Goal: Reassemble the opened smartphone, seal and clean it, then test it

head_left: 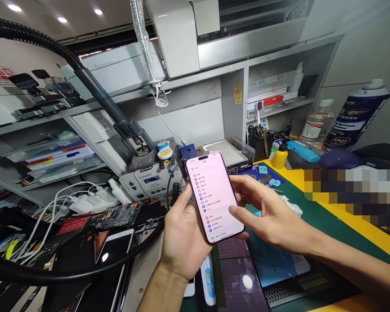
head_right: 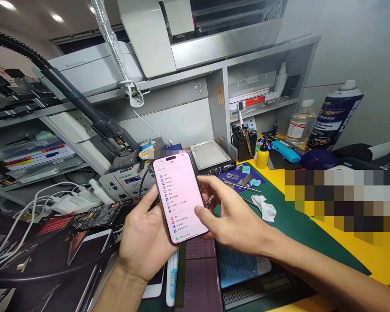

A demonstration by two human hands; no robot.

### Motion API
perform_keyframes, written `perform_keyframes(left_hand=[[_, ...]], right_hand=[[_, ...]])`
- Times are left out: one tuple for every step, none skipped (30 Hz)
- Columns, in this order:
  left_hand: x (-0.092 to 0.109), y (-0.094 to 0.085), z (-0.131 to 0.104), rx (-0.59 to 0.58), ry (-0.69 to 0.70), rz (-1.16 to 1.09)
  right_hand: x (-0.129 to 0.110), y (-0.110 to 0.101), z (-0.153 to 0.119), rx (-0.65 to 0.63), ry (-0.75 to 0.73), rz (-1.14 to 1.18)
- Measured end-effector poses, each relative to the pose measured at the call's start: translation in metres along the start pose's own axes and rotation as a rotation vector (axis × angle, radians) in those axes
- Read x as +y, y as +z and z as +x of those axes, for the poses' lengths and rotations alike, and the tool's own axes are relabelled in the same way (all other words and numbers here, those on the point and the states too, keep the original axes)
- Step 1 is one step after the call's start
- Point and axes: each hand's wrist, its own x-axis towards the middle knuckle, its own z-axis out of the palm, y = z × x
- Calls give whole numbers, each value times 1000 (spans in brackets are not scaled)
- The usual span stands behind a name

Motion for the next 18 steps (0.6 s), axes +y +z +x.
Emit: perform_keyframes(left_hand=[[0, 0, 0, -10, -1, -1], [0, -1, 0, -20, -3, -2], [0, -1, 0, -24, -3, -1], [0, -2, 0, -22, -1, 4], [0, -2, 1, -18, 4, 11], [1, -3, 1, -16, 7, 19], [1, -3, 0, -17, 9, 27], [1, -4, 0, -22, 8, 33], [1, -4, 0, -30, 6, 37], [1, -4, 0, -39, 2, 37], [0, -4, 0, -40, 0, 36], [0, -4, 0, -33, 0, 32], [0, -4, 0, -21, 4, 27], [-1, -4, 0, -5, 10, 20], [-1, -4, 1, 10, 14, 14], [-1, -3, 1, 22, 17, 9], [-1, -3, 1, 31, 18, 6], [-1, -3, 1, 34, 17, 4]], right_hand=[[0, 0, 0, -2, 2, 4], [0, 0, 0, -4, 5, 10], [1, 0, 0, -3, 11, 19], [1, 0, 0, 1, 17, 30], [1, -1, 1, 4, 20, 39], [1, -1, 1, 8, 23, 46], [1, -1, 1, 11, 20, 48], [1, 0, 2, 14, 15, 47], [0, 0, 2, 19, 10, 41], [0, 0, 2, 23, 7, 35], [-1, 0, 3, 27, 6, 30], [-1, 0, 3, 33, 8, 26], [-2, 1, 3, 38, 9, 22], [-2, 1, 4, 41, 13, 22], [-3, 1, 4, 43, 15, 23], [-3, 1, 5, 44, 17, 24], [-3, 1, 5, 44, 20, 27], [-3, 2, 5, 44, 24, 31]])
